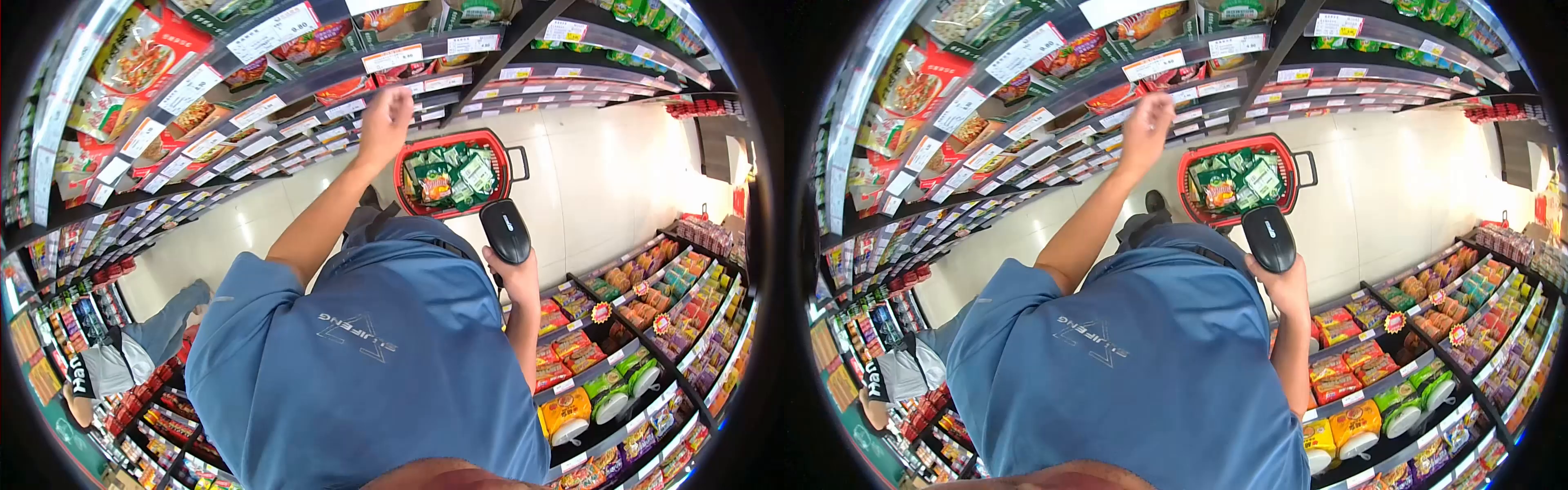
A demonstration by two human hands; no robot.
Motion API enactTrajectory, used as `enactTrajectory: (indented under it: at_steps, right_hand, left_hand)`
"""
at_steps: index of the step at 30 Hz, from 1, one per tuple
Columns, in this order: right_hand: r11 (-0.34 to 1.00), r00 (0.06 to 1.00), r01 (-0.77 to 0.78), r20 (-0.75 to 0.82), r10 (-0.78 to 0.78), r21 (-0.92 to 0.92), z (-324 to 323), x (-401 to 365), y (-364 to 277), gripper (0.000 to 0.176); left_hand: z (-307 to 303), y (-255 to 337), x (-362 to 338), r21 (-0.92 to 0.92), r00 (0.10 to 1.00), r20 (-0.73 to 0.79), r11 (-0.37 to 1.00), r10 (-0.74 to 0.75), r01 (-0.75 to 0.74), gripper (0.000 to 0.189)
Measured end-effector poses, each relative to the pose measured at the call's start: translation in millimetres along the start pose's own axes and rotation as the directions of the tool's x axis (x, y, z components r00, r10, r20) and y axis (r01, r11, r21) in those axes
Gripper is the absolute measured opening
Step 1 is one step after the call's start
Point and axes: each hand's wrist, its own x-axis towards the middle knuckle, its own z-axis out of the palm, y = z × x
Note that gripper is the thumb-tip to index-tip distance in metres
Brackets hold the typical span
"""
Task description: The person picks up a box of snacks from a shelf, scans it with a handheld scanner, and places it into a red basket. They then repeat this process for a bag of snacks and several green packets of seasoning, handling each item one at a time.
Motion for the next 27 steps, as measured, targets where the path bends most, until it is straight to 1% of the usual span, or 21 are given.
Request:
enactTrajectory:
  at_steps: [1, 2, 3, 5, 6, 7, 9, 10, 11, 13, 14, 15, 17, 18, 20, 21, 23, 24, 26, 27]
  right_hand:
    - [0.999, 0.999, 0.041, 0.017, -0.041, 0.008, 4, 3, -5, 0.019]
    - [0.997, 0.996, 0.081, 0.033, -0.081, 0.016, 8, 4, -10, 0.020]
    - [0.995, 0.995, 0.095, 0.033, -0.096, 0.018, 10, 6, -14, 0.020]
    - [0.996, 0.994, 0.072, 0.082, -0.076, 0.046, 13, 7, -20, 0.020]
    - [0.996, 0.993, 0.083, 0.078, -0.085, 0.025, 14, 8, -18, 0.023]
    - [0.995, 0.993, 0.090, 0.073, -0.092, 0.032, 16, 10, -15, 0.023]
    - [0.988, 0.987, 0.142, 0.066, -0.146, 0.058, 19, 12, -9, 0.027]
    - [0.987, 0.987, 0.148, 0.058, -0.152, 0.065, 19, 12, -7, 0.027]
    - [0.986, 0.986, 0.153, 0.061, -0.158, 0.072, 20, 12, -6, 0.028]
    - [0.983, 0.984, 0.161, 0.057, -0.166, 0.083, 21, 11, -3, 0.030]
    - [0.981, 0.983, 0.170, 0.058, -0.176, 0.091, 22, 10, -1, 0.030]
    - [0.979, 0.981, 0.178, 0.059, -0.185, 0.098, 22, 9, 0, 0.031]
    - [0.979, 0.980, 0.185, 0.058, -0.190, 0.089, 22, 8, 2, 0.031]
    - [0.979, 0.979, 0.189, 0.061, -0.194, 0.077, 22, 7, 3, 0.031]
    - [0.978, 0.978, 0.190, 0.065, -0.196, 0.091, 23, 7, 8, 0.031]
    - [0.976, 0.978, 0.189, 0.074, -0.197, 0.103, 23, 7, 9, 0.031]
    - [0.975, 0.975, 0.203, 0.073, -0.210, 0.093, 22, 2, 6, 0.031]
    - [0.973, 0.972, 0.215, 0.076, -0.221, 0.083, 21, 0, 4, 0.031]
    - [0.972, 0.972, 0.219, 0.073, -0.225, 0.088, 21, 2, 11, 0.031]
    - [0.971, 0.971, 0.221, 0.071, -0.228, 0.095, 22, 2, 13, 0.030]
  left_hand:
    - [-15, 34, 13, 0.056, 0.985, -0.084, 0.987, 0.154, -0.149, 0.022]
    - [-25, 56, 26, 0.112, 0.932, -0.201, 0.952, 0.303, -0.285, 0.024]
    - [-34, 71, 38, 0.183, 0.843, -0.304, 0.895, 0.445, -0.406, 0.026]
    - [-51, 91, 53, 0.382, 0.800, -0.353, 0.855, 0.485, -0.350, 0.031]
    - [-55, 94, 60, 0.457, 0.788, -0.379, 0.839, 0.485, -0.296, 0.035]
    - [-58, 94, 65, 0.458, 0.784, -0.377, 0.835, 0.493, -0.305, 0.035]
    - [-61, 91, 75, 0.455, 0.882, -0.308, 0.869, 0.356, -0.191, 0.037]
    - [-60, 88, 79, 0.512, 0.838, -0.331, 0.828, 0.434, -0.227, 0.034]
    - [-60, 85, 82, 0.510, 0.836, -0.326, 0.827, 0.441, -0.236, 0.034]
    - [-62, 84, 86, 0.481, 0.834, -0.364, 0.851, 0.414, -0.213, 0.033]
    - [-61, 86, 88, 0.425, 0.856, -0.379, 0.888, 0.350, -0.175, 0.032]
    - [-61, 88, 89, 0.424, 0.856, -0.376, 0.888, 0.353, -0.180, 0.032]
    - [-61, 96, 91, 0.462, 0.932, -0.275, 0.883, 0.237, -0.088, 0.033]
    - [-60, 99, 91, 0.461, 0.932, -0.272, 0.883, 0.239, -0.091, 0.033]
    - [-58, 102, 94, 0.624, 0.943, -0.218, 0.779, 0.252, -0.064, 0.031]
    - [-57, 98, 97, 0.623, 0.943, -0.216, 0.780, 0.253, -0.066, 0.031]
    - [-53, 88, 101, 0.546, 0.848, -0.235, 0.786, 0.475, -0.289, 0.030]
    - [-51, 83, 101, 0.544, 0.847, -0.234, 0.786, 0.478, -0.293, 0.030]
    - [-47, 84, 95, 0.576, 0.715, -0.306, 0.720, 0.629, -0.387, 0.030]
    - [-46, 85, 92, 0.575, 0.714, -0.303, 0.719, 0.631, -0.391, 0.030]
